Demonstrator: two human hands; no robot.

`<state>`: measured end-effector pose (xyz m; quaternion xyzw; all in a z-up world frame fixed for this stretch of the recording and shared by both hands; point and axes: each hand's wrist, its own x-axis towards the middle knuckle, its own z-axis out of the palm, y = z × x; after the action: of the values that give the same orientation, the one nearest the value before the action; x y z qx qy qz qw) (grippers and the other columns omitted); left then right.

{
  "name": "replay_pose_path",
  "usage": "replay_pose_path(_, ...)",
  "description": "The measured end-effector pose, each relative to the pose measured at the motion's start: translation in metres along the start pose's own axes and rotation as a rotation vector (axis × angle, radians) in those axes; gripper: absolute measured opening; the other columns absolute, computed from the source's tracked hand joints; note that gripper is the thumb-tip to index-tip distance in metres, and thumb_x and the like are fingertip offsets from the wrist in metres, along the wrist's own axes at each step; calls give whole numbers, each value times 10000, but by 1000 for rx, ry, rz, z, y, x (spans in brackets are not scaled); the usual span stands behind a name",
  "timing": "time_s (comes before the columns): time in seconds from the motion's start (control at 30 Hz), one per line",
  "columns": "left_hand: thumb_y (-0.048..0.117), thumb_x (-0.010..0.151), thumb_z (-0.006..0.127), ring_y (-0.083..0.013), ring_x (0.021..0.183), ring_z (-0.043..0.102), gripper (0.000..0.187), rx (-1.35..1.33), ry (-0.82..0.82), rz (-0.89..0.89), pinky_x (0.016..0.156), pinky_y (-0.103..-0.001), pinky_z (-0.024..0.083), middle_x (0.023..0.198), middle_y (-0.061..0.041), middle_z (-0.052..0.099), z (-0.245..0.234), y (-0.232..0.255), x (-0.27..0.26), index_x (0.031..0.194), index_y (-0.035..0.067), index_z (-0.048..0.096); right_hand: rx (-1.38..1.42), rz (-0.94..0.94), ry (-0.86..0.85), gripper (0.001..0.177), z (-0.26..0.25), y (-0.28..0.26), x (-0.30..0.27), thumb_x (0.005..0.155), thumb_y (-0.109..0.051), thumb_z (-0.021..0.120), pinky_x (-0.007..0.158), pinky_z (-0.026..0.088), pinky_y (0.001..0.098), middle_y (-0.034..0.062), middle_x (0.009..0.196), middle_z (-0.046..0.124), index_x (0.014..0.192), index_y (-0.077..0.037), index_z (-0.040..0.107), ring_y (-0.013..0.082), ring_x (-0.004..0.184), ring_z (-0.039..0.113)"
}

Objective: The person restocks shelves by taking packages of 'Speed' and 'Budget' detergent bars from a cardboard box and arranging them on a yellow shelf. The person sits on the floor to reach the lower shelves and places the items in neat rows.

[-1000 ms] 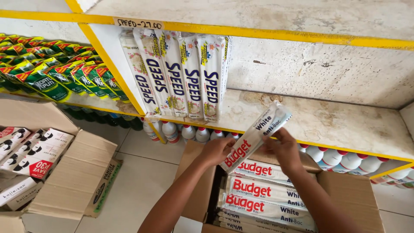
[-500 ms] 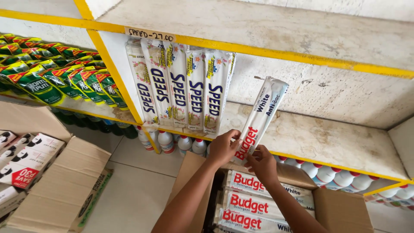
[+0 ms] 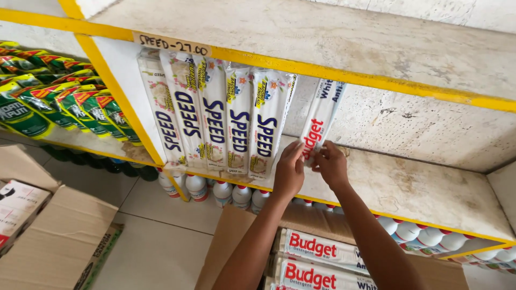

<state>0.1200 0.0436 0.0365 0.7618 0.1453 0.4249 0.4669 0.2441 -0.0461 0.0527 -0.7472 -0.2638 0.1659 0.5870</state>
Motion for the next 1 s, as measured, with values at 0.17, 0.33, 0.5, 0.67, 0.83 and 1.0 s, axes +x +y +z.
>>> replay_pose_path(0.17,7,1021,482,-356,1464,425,539,35,-54,-23,1133,-402,439,1632,-198,380,19,-33,17,1553,33,401,10,-66,1,230,18,9,50,959,-97,688,596,582,277,66,876,739,1179,-54,635,113,699,664)
replay_pose_path(0.33,-50,1003,486,-411,1531,287,598,226,-68,41,1220,-447,307,1641,-279,291,38,-76,36,1575,-28,314,42,-70,29,198,43,14,78,976,-75,672,633,597,277,72,920,751,1170,-44,643,112,767,702)
replay_pose_path(0.5,-102,936,462,-397,1461,401,676,122,-102,-56,1183,-412,354,1583,-281,385,37,-79,47,1584,-33,283,130,-97,9,201,57,18,91,983,-57,651,668,629,296,82,977,766,1184,-54,634,121,814,728)
replay_pose_path(0.67,-112,915,486,-401,1410,454,692,164,-63,-59,1156,-426,344,1547,-274,434,32,-79,51,1579,8,332,126,-106,9,175,64,24,104,1008,-42,635,688,643,303,95,982,773,1183,-43,630,122,838,736)
replay_pose_path(0.83,-51,983,529,-382,1432,476,610,165,-26,-50,1184,-433,355,1527,-244,492,35,-79,50,1568,37,381,82,-91,42,201,65,18,100,1005,-40,615,692,594,284,87,992,774,1199,-53,667,117,816,708)
replay_pose_path(1.0,-101,954,487,-393,1441,456,671,75,-7,19,1191,-435,333,1554,-260,461,32,-68,47,1593,50,349,-98,-159,120,207,65,18,97,985,-42,644,831,558,264,60,1030,784,1171,-51,736,113,925,713)
